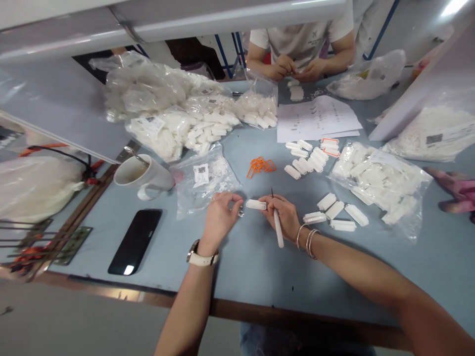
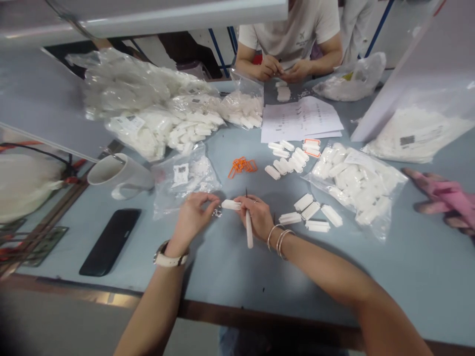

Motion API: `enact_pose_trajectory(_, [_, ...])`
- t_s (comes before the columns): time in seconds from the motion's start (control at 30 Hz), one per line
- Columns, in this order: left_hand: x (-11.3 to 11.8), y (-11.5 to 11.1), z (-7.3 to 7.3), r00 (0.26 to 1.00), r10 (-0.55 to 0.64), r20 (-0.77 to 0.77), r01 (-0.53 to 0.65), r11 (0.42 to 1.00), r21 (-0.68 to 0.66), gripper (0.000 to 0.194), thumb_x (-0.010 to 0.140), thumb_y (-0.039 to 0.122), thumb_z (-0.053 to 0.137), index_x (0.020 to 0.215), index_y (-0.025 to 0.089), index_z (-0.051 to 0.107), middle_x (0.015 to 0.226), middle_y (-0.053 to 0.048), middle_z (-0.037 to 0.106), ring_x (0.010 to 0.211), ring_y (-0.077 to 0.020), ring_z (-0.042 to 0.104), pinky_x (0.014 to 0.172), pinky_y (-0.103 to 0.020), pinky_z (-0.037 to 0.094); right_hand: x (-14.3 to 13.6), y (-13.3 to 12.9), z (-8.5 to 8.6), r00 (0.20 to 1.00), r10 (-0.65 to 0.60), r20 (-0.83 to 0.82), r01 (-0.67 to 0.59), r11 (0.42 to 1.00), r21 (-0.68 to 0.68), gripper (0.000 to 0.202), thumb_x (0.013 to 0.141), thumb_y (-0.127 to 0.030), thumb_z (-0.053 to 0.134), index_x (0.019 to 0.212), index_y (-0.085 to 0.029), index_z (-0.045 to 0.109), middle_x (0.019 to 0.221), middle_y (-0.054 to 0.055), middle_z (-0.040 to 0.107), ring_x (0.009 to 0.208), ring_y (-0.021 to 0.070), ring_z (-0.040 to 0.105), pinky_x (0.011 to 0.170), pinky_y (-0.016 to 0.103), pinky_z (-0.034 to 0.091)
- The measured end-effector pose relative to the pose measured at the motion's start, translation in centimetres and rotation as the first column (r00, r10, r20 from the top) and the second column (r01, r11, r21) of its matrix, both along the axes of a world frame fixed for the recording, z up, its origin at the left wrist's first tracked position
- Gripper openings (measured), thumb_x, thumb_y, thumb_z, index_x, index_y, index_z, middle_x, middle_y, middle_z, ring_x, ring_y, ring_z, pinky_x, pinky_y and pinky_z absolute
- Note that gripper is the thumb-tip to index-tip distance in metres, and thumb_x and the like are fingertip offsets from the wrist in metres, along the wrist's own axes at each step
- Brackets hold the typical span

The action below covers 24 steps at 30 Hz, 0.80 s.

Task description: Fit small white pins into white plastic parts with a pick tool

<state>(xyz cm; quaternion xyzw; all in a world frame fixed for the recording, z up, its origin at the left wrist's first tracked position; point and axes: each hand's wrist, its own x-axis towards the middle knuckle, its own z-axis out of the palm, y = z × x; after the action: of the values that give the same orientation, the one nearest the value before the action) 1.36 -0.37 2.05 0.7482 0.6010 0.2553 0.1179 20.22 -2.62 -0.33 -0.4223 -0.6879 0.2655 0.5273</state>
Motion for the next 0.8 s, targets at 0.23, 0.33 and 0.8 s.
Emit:
enact_pose_trajectory(0.23, [-0.2,0.0,0.4,0.919,-0.145,-0.366,0.117,0.988,-0.099,0.016,0.082,0.020,0.055,0.074,0.019,0.068,0.077,-0.007,0.068,0.076,-0.0227,0.059,0.080,-0.038,0.043,0.0,0.0,-0.1,1.000,-0.010,0.024,0.011,1.000,-0.018,0.018,0.080,-0.014,0.057,0.066,-0.024,0.052,0.085,0.002,0.072,0.083,0.0162,0.066,0.074,0.026,0.054])
enact_pose_trajectory(0.33, [0.2,-0.3,0.9,0.905,-0.144,-0.401,0.102,0.987,-0.125,0.016,0.083,0.020,0.055,0.073,0.018,0.068,0.079,-0.008,0.068,0.079,-0.0235,0.059,0.080,-0.038,0.043,0.0,0.1,0.0,1.000,-0.012,0.029,0.012,1.000,-0.021,0.019,0.081,-0.015,0.057,0.065,-0.024,0.052,0.087,0.002,0.072,0.084,0.0156,0.066,0.075,0.025,0.054])
enact_pose_trajectory(0.8, [0.4,-0.5,1.3,0.994,0.030,0.107,-0.025,0.999,-0.046,0.011,0.075,0.022,0.051,0.071,0.019,0.062,0.068,-0.001,0.066,0.063,-0.0149,0.058,0.064,-0.026,0.046,0.0,0.1,-0.1,1.000,-0.001,0.013,0.002,0.999,-0.043,0.019,0.080,-0.016,0.058,0.065,-0.024,0.051,0.084,0.001,0.071,0.080,0.0161,0.065,0.076,0.027,0.054])
